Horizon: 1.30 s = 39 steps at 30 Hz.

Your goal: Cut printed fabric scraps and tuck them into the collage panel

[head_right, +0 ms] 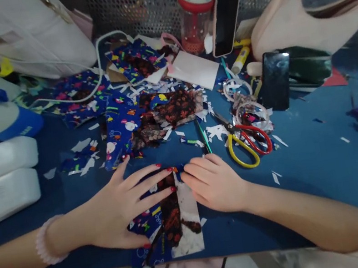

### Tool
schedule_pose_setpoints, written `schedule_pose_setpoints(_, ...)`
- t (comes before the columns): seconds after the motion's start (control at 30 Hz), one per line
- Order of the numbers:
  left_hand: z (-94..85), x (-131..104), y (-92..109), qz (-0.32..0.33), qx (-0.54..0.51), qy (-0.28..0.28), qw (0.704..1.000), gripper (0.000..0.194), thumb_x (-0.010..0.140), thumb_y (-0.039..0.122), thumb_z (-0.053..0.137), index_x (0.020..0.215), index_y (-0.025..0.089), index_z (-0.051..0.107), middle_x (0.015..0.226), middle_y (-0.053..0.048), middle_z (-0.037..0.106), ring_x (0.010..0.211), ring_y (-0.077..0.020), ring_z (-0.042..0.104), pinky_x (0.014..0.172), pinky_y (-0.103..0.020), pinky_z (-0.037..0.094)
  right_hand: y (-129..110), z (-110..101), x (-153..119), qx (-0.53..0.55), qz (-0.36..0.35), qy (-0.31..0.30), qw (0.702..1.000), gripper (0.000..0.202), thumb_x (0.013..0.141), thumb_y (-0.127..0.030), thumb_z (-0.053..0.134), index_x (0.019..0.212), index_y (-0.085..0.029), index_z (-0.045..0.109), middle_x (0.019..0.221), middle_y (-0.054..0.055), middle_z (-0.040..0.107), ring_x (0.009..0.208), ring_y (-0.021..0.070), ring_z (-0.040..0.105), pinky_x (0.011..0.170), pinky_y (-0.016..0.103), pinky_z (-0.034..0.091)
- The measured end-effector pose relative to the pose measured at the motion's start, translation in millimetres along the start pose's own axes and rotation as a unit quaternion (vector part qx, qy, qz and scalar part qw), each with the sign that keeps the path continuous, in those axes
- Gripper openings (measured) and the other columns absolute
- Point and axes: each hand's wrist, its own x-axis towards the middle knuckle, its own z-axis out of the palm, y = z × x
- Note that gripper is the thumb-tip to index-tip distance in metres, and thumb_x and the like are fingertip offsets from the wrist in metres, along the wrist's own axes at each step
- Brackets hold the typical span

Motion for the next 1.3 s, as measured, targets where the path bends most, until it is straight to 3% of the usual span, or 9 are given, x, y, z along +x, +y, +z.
schedule_pose_setpoints(0.3,-0.5,-4.5,0.7,-0.02,0.009,-0.013,1.0,0.087,0.084,0.078,0.054,0.152,0.025,0.045,0.158,-0.017,0.045,0.139,-0.0389,0.049,0.109,-0.06,0.042,-0.6,-3.3,0.8,0.03,0.007,-0.024,0.999,0.03,0.095,-0.016,0.045,0.107,-0.014,0.073,0.105,0.009,0.076,0.104,0.0216,0.066,0.09,0.037,0.048)
schedule_pose_setpoints(0.43,-0.9,-5.9,1.3,-0.02,0.011,-0.02,1.0,0.084,0.089,0.076,0.048,0.153,0.021,0.044,0.156,-0.015,0.048,0.14,-0.0364,0.048,0.109,-0.058,0.042,-0.1,-4.1,1.8,0.029,0.006,-0.029,0.999,0.031,0.096,-0.016,0.045,0.107,-0.016,0.074,0.107,0.008,0.077,0.106,0.0214,0.066,0.09,0.037,0.047)
schedule_pose_setpoints(0.67,-0.5,-6.0,-0.7,-0.002,0.003,-0.003,1.0,0.074,0.095,0.068,0.047,0.15,0.019,0.048,0.151,-0.01,0.054,0.14,-0.0304,0.049,0.124,-0.056,0.023,1.2,-2.3,2.0,0.054,-0.05,-0.048,0.996,0.033,0.099,-0.019,0.044,0.119,-0.017,0.07,0.122,0.006,0.074,0.118,0.019,0.062,0.1,0.036,0.041)
schedule_pose_setpoints(0.9,-0.3,-6.6,1.6,0.044,-0.022,0.082,0.995,0.036,0.1,0.044,0.056,0.127,0.022,0.066,0.131,-0.003,0.072,0.125,-0.0169,0.06,0.128,-0.046,-0.015,2.8,0.0,-2.6,0.072,-0.049,-0.041,0.995,0.028,0.099,-0.019,0.048,0.116,-0.016,0.071,0.119,0.005,0.075,0.119,0.018,0.061,0.107,0.036,0.038)
schedule_pose_setpoints(1.1,1.1,-5.5,4.7,-0.005,-0.029,0.093,0.995,0.033,0.102,0.039,0.05,0.127,0.023,0.065,0.14,-0.005,0.065,0.131,-0.0219,0.056,0.128,-0.048,-0.011,4.8,-1.8,-2.8,0.085,-0.056,-0.055,0.993,0.029,0.1,-0.02,0.047,0.117,-0.015,0.069,0.119,0.005,0.075,0.12,0.0182,0.06,0.107,0.036,0.037)
schedule_pose_setpoints(1.3,4.6,-4.7,2.7,0.019,-0.066,0.089,0.994,0.031,0.103,0.036,0.051,0.127,0.023,0.066,0.136,0.002,0.068,0.13,-0.0168,0.056,0.128,-0.042,-0.017,3.9,-3.8,-2.5,0.078,-0.065,-0.07,0.992,0.03,0.1,-0.021,0.046,0.118,-0.018,0.07,0.123,0.006,0.074,0.124,0.0166,0.059,0.111,0.036,0.035)
